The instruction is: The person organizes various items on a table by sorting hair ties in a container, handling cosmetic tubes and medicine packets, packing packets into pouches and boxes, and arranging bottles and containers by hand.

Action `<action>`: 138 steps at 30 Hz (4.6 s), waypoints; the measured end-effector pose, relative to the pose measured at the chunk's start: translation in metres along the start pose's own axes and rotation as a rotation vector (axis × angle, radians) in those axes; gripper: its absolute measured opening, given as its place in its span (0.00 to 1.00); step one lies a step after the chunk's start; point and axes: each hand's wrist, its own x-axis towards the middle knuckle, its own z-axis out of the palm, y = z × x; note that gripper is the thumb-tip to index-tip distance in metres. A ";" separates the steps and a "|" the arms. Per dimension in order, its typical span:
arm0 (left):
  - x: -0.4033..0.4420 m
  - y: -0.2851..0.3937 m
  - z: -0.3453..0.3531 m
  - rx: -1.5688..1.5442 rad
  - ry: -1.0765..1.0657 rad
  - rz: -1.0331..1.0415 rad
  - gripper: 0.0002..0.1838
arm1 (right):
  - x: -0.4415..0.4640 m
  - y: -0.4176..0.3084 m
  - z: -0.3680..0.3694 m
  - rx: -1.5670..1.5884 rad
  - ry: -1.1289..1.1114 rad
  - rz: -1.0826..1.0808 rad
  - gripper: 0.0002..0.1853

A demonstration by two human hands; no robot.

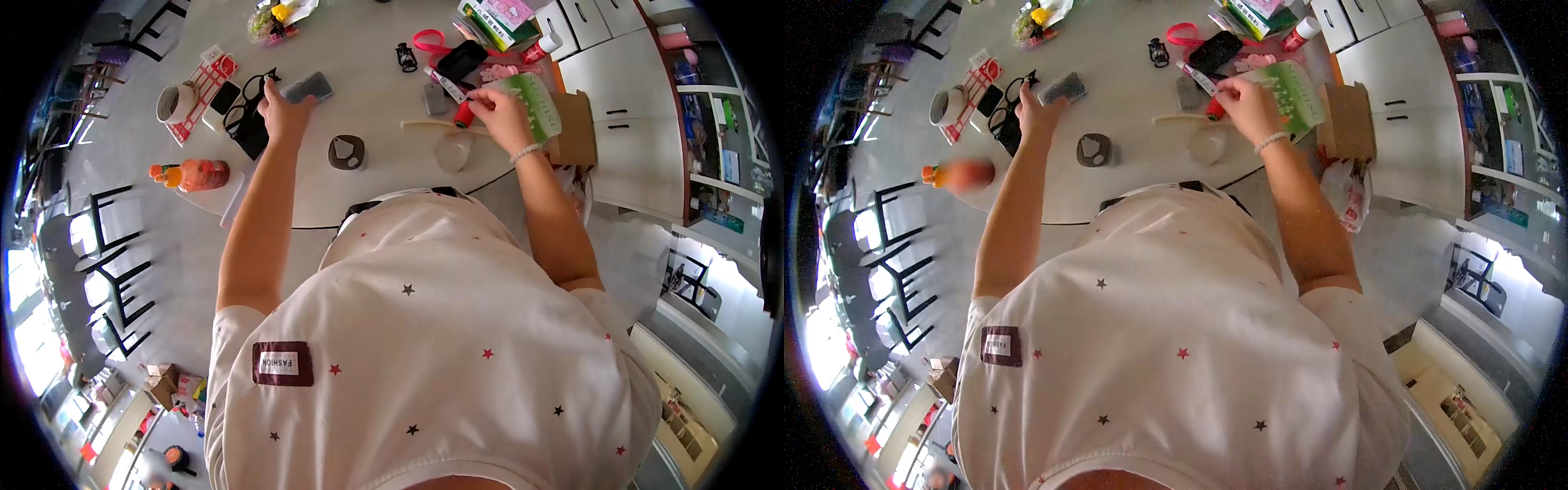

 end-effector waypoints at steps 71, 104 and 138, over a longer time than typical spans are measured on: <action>-0.138 0.163 -0.040 -0.665 -0.674 0.651 0.14 | -0.087 -0.087 -0.051 1.088 0.206 0.008 0.19; -0.360 0.767 0.286 -0.803 -0.866 1.494 0.24 | -0.011 0.434 -0.665 -0.166 1.595 0.101 0.16; -0.253 0.531 0.213 -0.610 -0.623 0.851 0.18 | 0.075 0.273 -0.385 -0.146 0.543 -0.528 0.05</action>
